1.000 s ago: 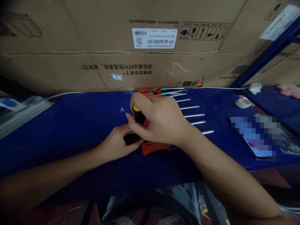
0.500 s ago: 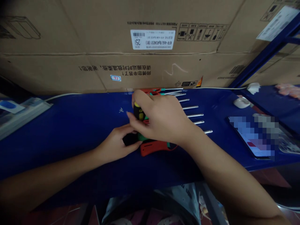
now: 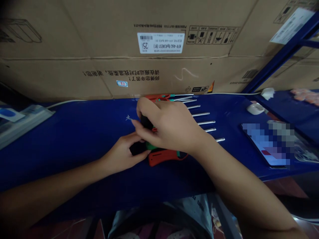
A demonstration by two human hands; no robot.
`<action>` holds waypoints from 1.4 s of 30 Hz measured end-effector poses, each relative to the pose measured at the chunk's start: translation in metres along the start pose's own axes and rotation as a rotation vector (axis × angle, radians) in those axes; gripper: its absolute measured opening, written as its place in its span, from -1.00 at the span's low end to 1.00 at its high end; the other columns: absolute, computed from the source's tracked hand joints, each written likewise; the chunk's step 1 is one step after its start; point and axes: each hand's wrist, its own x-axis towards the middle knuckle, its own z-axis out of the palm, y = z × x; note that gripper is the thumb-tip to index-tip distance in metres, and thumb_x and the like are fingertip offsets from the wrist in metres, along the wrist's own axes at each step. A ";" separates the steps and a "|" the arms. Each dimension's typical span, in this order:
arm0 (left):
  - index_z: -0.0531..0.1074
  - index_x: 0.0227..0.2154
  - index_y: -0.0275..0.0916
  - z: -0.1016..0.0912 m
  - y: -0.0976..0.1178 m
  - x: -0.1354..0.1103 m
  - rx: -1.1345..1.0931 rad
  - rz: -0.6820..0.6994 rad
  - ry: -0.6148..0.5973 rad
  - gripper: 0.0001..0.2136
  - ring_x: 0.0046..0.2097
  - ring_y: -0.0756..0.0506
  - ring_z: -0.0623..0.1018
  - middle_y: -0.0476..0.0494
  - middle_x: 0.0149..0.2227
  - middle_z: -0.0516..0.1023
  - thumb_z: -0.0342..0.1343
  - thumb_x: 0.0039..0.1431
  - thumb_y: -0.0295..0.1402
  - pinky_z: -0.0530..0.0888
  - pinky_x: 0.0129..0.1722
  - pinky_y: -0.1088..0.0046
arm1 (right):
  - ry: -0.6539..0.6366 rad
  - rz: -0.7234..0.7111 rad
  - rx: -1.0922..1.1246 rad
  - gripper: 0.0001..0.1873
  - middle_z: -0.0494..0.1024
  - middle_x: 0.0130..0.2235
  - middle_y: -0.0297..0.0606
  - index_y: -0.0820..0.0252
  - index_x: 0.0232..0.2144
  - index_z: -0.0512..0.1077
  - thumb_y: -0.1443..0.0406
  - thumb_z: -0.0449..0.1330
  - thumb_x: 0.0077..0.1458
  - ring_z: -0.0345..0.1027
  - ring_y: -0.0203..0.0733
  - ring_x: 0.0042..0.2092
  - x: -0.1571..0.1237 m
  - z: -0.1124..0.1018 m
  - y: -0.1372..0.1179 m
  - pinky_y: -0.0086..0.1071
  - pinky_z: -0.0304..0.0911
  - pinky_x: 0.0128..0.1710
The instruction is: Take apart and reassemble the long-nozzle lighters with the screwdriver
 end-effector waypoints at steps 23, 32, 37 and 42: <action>0.50 -0.13 -0.26 -0.001 0.000 0.000 0.010 -0.015 -0.013 -0.73 -0.07 -0.15 0.58 -0.18 -0.11 0.61 0.23 0.07 -0.51 0.52 -0.02 0.25 | -0.067 0.016 0.005 -0.74 0.52 -0.34 -0.24 0.25 -0.13 0.36 0.26 0.07 0.14 0.38 -0.17 -0.38 -0.001 -0.007 -0.001 -0.33 0.19 -0.40; 0.48 -0.18 -0.25 -0.001 0.001 -0.002 0.021 -0.038 -0.021 -0.79 -0.12 -0.14 0.59 -0.16 -0.17 0.60 0.22 0.09 -0.49 0.53 -0.06 0.26 | -0.044 -0.011 0.014 -0.78 0.54 -0.35 -0.26 0.24 -0.15 0.36 0.27 0.06 0.19 0.36 -0.24 -0.42 -0.001 -0.007 0.000 -0.37 0.13 -0.44; 0.47 -0.19 -0.22 0.000 0.001 -0.003 0.053 -0.027 -0.013 -0.81 -0.13 -0.13 0.59 -0.13 -0.18 0.61 0.22 0.10 -0.46 0.53 -0.09 0.28 | -0.050 -0.026 0.032 -0.79 0.56 -0.32 -0.26 0.21 -0.16 0.36 0.21 0.09 0.20 0.37 -0.25 -0.40 -0.001 -0.006 0.001 -0.38 0.13 -0.43; 0.46 -0.21 -0.21 0.000 0.002 -0.003 0.087 -0.012 -0.014 -0.83 -0.18 -0.11 0.59 -0.09 -0.22 0.60 0.23 0.11 -0.46 0.52 -0.14 0.33 | -0.060 -0.066 0.046 -0.76 0.54 -0.34 -0.28 0.22 -0.14 0.36 0.22 0.10 0.18 0.34 -0.25 -0.41 -0.001 -0.007 -0.001 -0.38 0.10 -0.44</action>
